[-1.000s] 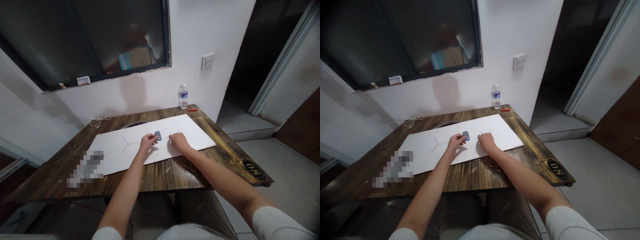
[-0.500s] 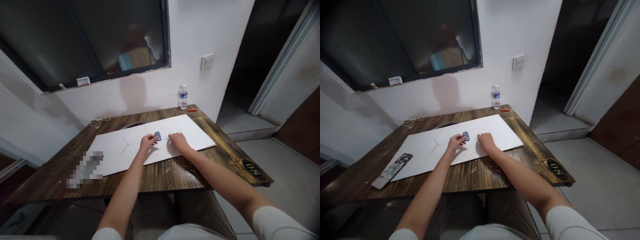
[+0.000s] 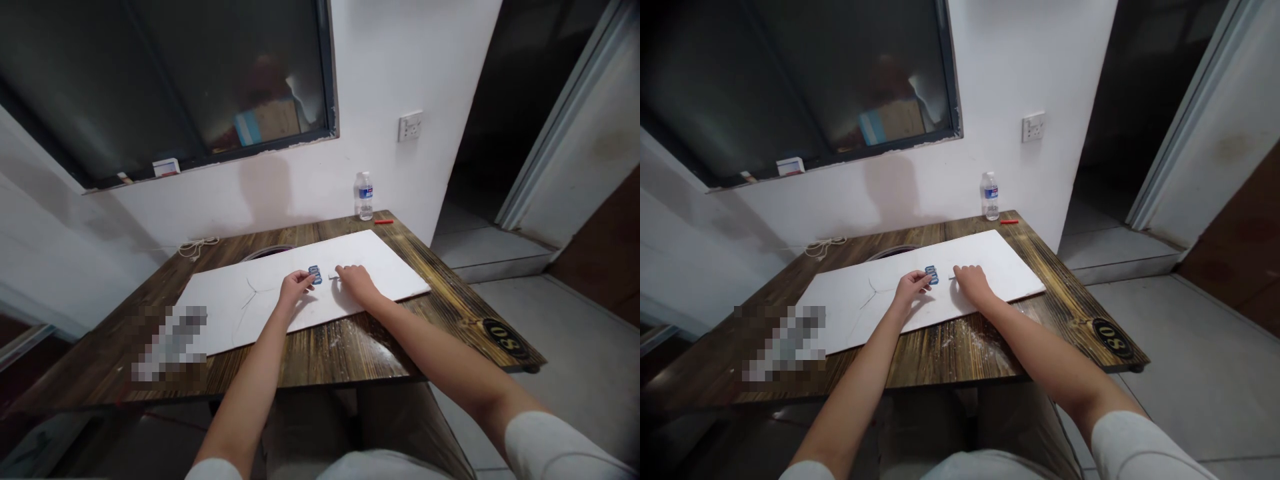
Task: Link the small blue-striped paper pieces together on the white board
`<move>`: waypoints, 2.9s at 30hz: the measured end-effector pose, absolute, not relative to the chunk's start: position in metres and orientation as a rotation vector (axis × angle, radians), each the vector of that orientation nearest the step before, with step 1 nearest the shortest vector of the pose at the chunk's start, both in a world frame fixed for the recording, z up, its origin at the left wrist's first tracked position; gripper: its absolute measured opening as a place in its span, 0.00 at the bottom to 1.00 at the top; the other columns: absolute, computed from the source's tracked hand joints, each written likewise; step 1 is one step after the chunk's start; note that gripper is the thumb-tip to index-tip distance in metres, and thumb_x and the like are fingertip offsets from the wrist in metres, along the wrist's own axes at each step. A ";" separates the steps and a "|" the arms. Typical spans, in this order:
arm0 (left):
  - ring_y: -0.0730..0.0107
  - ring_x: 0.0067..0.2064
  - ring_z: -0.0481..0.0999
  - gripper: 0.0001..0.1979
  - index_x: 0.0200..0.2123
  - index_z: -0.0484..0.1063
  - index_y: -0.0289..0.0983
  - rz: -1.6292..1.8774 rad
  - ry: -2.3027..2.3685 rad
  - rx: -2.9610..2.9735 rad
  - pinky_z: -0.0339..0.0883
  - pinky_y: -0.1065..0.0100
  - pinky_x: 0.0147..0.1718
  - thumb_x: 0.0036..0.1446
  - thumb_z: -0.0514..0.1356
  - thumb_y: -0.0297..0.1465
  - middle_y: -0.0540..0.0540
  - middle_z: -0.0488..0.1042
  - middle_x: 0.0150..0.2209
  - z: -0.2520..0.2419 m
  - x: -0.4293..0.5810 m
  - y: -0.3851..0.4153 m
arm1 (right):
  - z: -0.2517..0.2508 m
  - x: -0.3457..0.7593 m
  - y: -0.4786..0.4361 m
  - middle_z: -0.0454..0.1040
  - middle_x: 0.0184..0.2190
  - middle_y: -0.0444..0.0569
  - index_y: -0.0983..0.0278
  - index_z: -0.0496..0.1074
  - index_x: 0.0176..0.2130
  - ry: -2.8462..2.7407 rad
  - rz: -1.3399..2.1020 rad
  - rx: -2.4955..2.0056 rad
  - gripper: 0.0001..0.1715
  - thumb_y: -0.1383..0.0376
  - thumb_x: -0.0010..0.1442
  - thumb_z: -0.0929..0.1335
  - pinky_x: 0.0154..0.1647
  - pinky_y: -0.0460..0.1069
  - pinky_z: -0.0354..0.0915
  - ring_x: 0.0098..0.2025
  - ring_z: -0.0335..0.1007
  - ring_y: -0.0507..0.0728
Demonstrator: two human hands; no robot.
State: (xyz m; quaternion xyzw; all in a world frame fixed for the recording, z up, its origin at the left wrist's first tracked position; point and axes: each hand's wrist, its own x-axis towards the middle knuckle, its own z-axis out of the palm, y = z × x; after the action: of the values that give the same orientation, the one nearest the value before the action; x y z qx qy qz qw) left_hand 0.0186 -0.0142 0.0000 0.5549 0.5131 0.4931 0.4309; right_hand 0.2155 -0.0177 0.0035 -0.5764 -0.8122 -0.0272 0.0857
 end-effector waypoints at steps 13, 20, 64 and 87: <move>0.72 0.23 0.72 0.20 0.28 0.73 0.35 1.230 1.290 1.369 0.61 0.72 0.22 0.36 0.71 0.43 0.48 0.74 0.22 0.000 0.018 -0.014 | 0.002 0.219 -0.018 0.76 0.40 0.56 0.66 0.71 0.45 -2.344 0.018 -1.627 0.15 0.72 0.62 0.61 0.40 0.50 0.59 0.42 0.73 0.60; 0.72 0.23 0.73 0.21 0.28 0.73 0.35 1.231 1.280 1.382 0.62 0.71 0.22 0.36 0.71 0.44 0.48 0.75 0.23 0.000 0.016 -0.012 | -0.003 0.215 -0.014 0.78 0.36 0.49 0.64 0.75 0.41 -2.013 0.471 -1.209 0.15 0.73 0.54 0.65 0.39 0.47 0.63 0.38 0.73 0.55; 0.71 0.24 0.73 0.20 0.28 0.73 0.36 1.233 1.271 1.379 0.62 0.72 0.22 0.37 0.70 0.44 0.49 0.74 0.23 0.003 0.016 -0.015 | 0.011 0.274 0.013 0.78 0.36 0.51 0.64 0.77 0.38 -2.033 0.528 -1.763 0.16 0.58 0.51 0.74 0.33 0.46 0.60 0.38 0.72 0.57; 0.71 0.24 0.73 0.22 0.28 0.72 0.36 1.223 1.275 1.368 0.63 0.72 0.23 0.35 0.70 0.46 0.48 0.74 0.23 0.002 0.017 -0.014 | -0.008 0.241 0.003 0.77 0.42 0.55 0.60 0.81 0.36 -2.170 0.506 -1.870 0.09 0.60 0.55 0.71 0.41 0.51 0.64 0.45 0.71 0.63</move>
State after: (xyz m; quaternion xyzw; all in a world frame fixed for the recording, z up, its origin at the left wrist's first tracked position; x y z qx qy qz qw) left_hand 0.0169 -0.0135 0.0018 0.5502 0.5130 0.4919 0.4383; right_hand 0.2410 0.0033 -0.0078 -0.6386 -0.7408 0.1728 0.1160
